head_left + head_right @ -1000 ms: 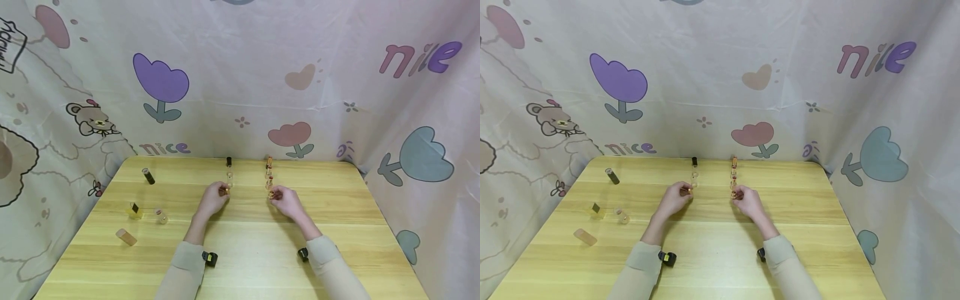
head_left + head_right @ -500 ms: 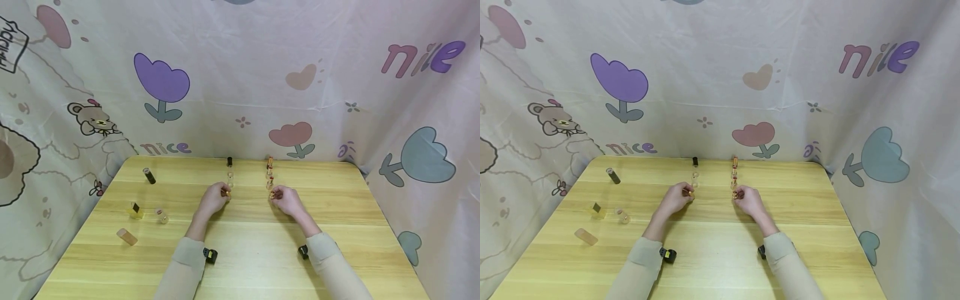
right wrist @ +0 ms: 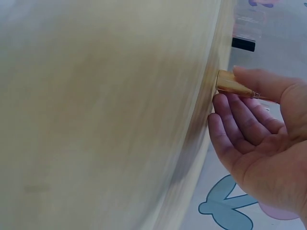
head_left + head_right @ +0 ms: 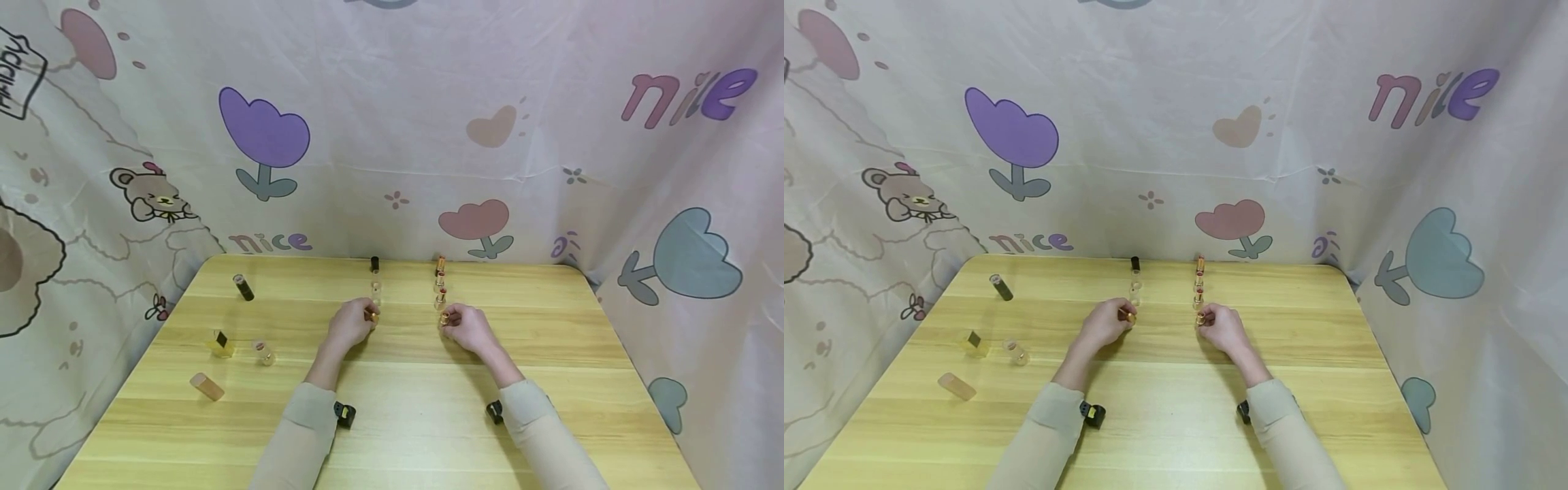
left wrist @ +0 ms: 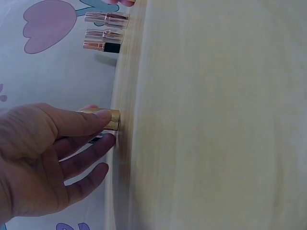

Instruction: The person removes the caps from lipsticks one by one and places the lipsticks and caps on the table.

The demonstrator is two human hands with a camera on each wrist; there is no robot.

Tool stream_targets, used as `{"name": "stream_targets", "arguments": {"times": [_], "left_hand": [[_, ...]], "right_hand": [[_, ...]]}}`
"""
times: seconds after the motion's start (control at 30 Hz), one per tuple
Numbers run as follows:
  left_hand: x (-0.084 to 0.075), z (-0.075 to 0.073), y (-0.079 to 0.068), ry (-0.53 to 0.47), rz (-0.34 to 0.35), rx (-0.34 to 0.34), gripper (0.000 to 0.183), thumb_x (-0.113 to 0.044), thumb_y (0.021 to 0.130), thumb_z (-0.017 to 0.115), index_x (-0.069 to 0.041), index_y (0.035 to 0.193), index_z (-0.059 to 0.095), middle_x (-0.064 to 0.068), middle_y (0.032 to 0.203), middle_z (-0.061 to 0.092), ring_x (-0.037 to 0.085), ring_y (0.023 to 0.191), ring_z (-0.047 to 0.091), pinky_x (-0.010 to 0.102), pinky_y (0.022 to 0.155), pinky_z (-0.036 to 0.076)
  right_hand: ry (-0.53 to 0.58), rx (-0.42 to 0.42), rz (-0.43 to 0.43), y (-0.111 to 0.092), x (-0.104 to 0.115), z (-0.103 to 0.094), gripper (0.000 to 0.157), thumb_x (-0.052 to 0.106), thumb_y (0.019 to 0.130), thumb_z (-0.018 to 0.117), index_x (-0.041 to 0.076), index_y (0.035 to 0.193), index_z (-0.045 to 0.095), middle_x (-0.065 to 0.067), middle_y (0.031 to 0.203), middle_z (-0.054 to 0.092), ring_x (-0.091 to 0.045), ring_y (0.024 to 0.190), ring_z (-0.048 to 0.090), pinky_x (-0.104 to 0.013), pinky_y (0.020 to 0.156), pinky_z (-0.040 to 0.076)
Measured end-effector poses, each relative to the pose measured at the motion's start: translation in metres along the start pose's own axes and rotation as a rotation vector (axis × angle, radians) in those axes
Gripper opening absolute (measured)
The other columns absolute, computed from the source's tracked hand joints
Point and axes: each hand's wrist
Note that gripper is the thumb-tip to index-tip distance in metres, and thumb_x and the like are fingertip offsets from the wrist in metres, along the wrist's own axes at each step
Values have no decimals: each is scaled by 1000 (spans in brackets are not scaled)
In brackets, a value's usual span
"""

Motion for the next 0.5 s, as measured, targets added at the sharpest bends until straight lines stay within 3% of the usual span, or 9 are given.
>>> {"name": "stream_targets", "arguments": {"times": [0.3,0.5], "left_hand": [[-1,-2,-1,3,9,-3,36,-2,87,80,-12,120,73,1,106,74,21,98,68,45,87,58],[1,-1,-7,-98,13,-38,39,-3,88,79,-7,126,69,6,118,72,26,106,69,48,95,57]], "right_hand": [[27,5,0,-3,2,-1,42,2,82,83,-2,121,69,-11,103,75,-26,96,72,-42,91,61],[58,-13,2,-11,8,-6,53,6,85,83,-1,133,62,-18,124,71,-36,113,69,-51,103,56]]}}
Point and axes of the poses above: each hand's wrist, its own y-axis towards the middle knuckle, its own z-axis out of the palm, x = y × z
